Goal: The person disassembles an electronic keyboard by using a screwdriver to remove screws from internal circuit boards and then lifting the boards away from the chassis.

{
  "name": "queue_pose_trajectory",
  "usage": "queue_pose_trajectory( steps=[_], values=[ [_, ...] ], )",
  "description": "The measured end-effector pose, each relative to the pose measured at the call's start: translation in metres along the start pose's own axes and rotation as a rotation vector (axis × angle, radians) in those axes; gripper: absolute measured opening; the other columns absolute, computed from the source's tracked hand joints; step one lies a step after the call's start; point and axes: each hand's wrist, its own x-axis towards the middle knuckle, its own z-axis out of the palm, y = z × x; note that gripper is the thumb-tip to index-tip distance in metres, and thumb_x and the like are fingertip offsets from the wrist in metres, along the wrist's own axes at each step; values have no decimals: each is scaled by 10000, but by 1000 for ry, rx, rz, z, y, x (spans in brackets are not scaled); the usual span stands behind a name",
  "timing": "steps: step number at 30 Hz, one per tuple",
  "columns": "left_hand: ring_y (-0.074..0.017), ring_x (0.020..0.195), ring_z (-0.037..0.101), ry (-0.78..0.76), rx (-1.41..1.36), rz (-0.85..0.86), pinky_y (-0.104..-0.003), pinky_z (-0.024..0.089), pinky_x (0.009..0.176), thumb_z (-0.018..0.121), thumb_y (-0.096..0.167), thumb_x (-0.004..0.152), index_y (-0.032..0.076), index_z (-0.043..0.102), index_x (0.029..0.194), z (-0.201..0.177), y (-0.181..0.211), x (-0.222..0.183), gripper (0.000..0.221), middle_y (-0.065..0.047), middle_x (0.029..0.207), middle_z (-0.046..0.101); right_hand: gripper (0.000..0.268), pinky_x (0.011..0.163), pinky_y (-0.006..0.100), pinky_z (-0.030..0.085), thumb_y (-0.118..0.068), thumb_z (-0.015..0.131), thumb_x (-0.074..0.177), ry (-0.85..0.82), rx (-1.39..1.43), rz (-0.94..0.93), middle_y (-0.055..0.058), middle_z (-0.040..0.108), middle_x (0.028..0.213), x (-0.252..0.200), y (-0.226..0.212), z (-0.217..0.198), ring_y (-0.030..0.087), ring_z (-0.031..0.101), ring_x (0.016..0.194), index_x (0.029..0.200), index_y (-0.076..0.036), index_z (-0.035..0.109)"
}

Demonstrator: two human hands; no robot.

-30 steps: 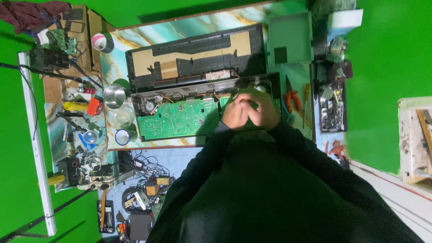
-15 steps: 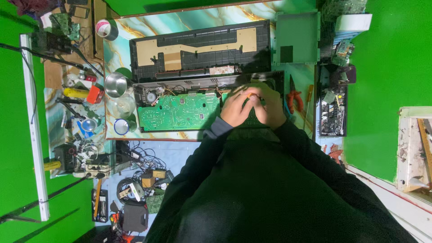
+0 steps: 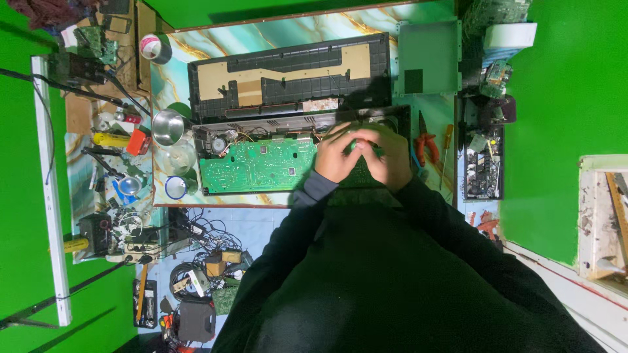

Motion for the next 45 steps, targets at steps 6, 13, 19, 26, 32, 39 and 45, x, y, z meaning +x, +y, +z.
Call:
queue_pose_trajectory(
  steps=[6,13,19,26,32,39,45],
  values=[
    [-355,704,679,-198,-86,-218,-430,521,655,769,206,942,34,720,996,-6,-1,-4,187,-172,870,703,291,1150,500,432,-29,522,1005,-153,-44,-116,132,731,1143,10,-3,1,319,707,1024,1255,-57,668],
    [-351,842,721,24,-66,-80,-509,514,1059,706,139,883,41,712,1106,17,-2,-12,243,-148,918,730,302,887,374,545,-132,670,942,-3,-6,111,150,706,1148,-12,0,6,311,700,1022,1225,-32,640],
    [-350,899,730,-66,-128,-148,-392,576,783,692,138,986,51,704,1202,6,3,-15,233,-175,1052,732,231,1016,422,523,-94,564,1044,3,-30,-106,172,680,1271,-7,2,-3,359,665,1151,1244,-11,641],
    [-306,695,696,-26,-95,-207,-365,548,638,752,169,906,50,675,1198,9,13,-12,324,-156,955,739,176,1033,457,535,-156,581,1057,17,-35,-54,137,715,1187,-4,-8,-3,320,700,1102,1174,-43,649],
    [-280,732,727,-48,-185,-211,-335,556,641,721,155,980,77,683,1220,11,6,-16,255,-144,999,740,231,917,439,544,-93,578,1045,44,-155,-89,164,666,1153,-3,-17,-5,354,656,1043,1241,-17,675],
    [-393,866,709,33,-49,-191,-415,561,717,742,132,846,46,657,1032,3,14,-11,222,-163,953,711,271,899,428,544,-142,764,916,75,-179,-243,138,679,1145,1,-13,-9,344,652,1055,1154,-56,667],
    [-412,954,685,-86,-116,-171,-428,567,797,671,144,949,40,638,1265,0,14,-11,334,-186,1073,691,242,965,439,525,-28,717,965,72,-189,-158,126,711,1197,-4,-17,-5,346,655,1108,1203,-35,674]
  ],
)
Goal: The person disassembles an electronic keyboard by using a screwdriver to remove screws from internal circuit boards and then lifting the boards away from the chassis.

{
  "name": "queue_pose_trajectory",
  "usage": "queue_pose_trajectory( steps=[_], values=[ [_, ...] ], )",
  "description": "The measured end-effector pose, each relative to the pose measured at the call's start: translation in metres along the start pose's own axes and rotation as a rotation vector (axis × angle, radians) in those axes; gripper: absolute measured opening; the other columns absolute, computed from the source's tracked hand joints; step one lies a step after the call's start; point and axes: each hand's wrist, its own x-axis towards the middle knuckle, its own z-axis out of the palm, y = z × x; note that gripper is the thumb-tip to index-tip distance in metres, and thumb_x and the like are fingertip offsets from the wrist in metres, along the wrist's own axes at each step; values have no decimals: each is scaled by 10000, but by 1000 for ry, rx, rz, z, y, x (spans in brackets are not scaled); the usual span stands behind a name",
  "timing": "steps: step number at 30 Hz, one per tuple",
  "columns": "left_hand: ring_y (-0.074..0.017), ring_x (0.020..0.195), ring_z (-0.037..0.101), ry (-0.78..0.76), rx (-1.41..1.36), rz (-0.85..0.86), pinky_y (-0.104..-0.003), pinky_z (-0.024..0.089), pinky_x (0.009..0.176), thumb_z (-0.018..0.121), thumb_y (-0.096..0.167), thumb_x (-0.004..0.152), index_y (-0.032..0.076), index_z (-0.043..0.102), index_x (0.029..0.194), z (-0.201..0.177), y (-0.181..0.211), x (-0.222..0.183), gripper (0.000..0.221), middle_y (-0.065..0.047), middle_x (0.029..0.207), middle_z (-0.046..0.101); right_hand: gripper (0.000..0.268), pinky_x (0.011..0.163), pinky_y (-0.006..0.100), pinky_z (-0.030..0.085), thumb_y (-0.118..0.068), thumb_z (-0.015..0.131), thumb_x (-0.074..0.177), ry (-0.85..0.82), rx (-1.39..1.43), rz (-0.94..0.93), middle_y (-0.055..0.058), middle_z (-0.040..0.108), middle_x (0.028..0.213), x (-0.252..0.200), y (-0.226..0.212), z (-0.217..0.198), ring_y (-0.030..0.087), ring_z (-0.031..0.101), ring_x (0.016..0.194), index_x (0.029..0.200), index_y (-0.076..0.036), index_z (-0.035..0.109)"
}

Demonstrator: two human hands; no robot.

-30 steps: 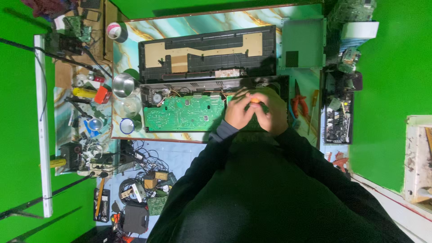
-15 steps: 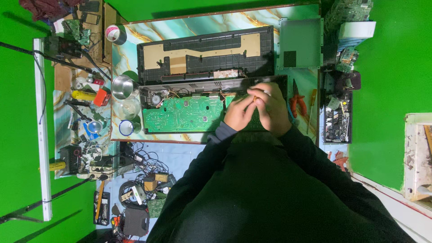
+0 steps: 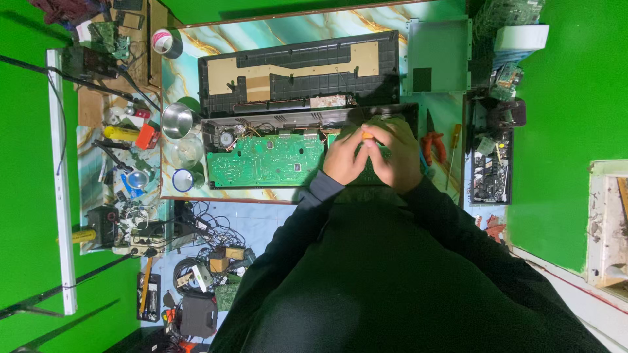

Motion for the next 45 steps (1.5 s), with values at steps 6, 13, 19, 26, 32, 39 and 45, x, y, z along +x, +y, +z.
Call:
queue_pose_trajectory(
  steps=[6,13,19,26,32,39,45],
  values=[
    [-392,972,698,52,91,119,-437,572,853,716,176,931,93,674,1133,-2,-2,3,222,-147,1077,727,229,970,425,526,-54,683,950,-24,42,-28,166,668,1228,-1,4,-1,368,643,1118,1178,-69,671],
    [-396,892,693,-28,-26,2,-433,558,766,681,153,950,59,661,1195,0,-3,1,263,-166,1045,700,212,1048,425,529,-21,657,994,-26,35,7,90,683,1305,-3,2,5,338,666,1169,1206,-36,654],
    [-394,881,693,63,62,43,-423,551,740,682,164,916,48,658,1177,4,-2,0,287,-168,1009,699,297,947,411,542,-35,715,934,-57,19,80,131,654,1217,-4,-2,3,341,661,1076,1229,-40,681],
    [-395,866,697,12,79,28,-437,549,737,714,155,903,60,689,1095,-1,1,4,216,-169,978,712,290,926,417,531,-27,695,935,-71,2,114,168,642,1221,-6,-2,2,333,649,1080,1225,-29,695],
    [-400,956,690,-9,-49,59,-420,569,787,660,110,973,40,645,1236,-4,2,5,273,-188,1089,692,239,1028,421,526,-53,675,994,-21,15,84,129,704,1248,0,-1,2,347,655,1178,1231,-26,669],
    [-392,949,713,71,26,3,-410,573,782,719,140,908,56,641,1109,1,5,5,231,-165,1044,726,269,908,412,542,-118,730,958,4,22,157,157,697,1147,-3,0,4,325,658,1040,1193,7,695],
    [-375,918,724,15,-76,11,-385,571,771,674,100,995,44,655,1211,-1,7,10,223,-180,1088,720,230,1033,451,515,1,649,964,3,-130,-34,179,680,1280,6,6,-4,364,641,1178,1191,-7,684]
  ],
)
